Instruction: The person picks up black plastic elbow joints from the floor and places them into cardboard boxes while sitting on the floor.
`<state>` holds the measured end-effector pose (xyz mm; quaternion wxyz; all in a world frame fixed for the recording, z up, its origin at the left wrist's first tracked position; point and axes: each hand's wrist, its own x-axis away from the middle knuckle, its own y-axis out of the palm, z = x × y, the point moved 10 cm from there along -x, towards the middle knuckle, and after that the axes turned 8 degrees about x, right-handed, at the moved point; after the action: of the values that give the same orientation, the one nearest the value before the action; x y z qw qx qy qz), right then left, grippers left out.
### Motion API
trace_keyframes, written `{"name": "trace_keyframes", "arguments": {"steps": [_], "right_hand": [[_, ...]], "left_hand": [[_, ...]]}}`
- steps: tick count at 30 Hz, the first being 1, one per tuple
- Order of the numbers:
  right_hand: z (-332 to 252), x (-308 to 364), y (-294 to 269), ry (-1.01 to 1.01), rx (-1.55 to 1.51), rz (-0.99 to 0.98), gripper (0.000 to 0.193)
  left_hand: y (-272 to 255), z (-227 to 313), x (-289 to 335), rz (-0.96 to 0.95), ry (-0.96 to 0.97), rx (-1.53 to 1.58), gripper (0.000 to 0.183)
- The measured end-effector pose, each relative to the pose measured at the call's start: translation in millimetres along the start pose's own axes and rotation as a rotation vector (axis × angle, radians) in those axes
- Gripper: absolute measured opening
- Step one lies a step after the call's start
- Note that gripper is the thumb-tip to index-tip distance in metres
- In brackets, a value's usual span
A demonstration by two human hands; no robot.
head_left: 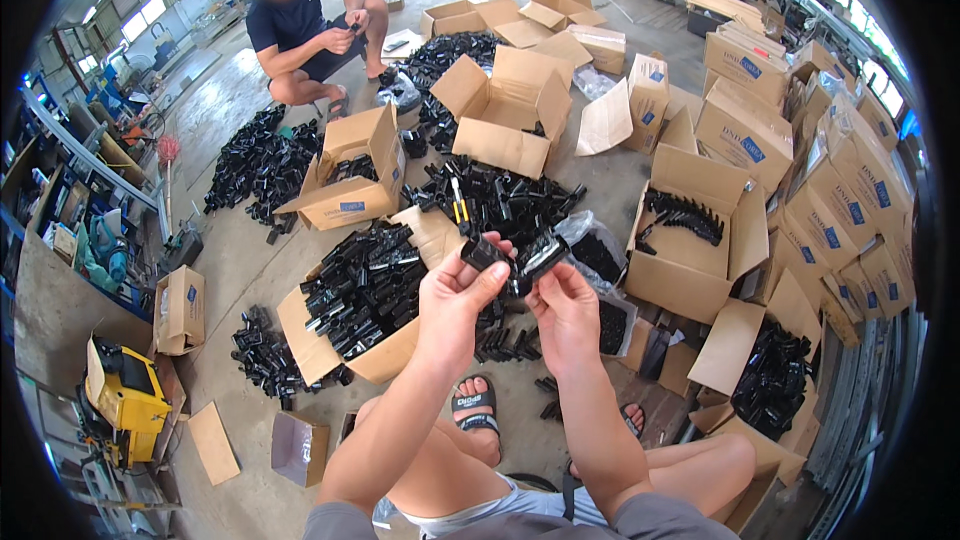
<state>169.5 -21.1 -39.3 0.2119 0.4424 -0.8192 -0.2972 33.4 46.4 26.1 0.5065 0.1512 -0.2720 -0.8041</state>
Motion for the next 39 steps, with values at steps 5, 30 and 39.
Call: {"name": "trace_keyframes", "arguments": {"steps": [5, 30, 39], "right_hand": [[-3, 10, -4, 0.054, 0.021, 0.010, 0.016], [0, -4, -23, -0.037, 0.857, -0.002, 0.030], [90, -52, -289, 0.273, 1.854, 0.356, 0.033]], "left_hand": [[12, 10, 5, -0.054, 0.123, -0.095, 0.045], [-28, -82, 23, 0.224, -0.525, 0.015, 0.024], [-25, -77, 11, 0.201, -0.483, 0.227, 0.020]]}}
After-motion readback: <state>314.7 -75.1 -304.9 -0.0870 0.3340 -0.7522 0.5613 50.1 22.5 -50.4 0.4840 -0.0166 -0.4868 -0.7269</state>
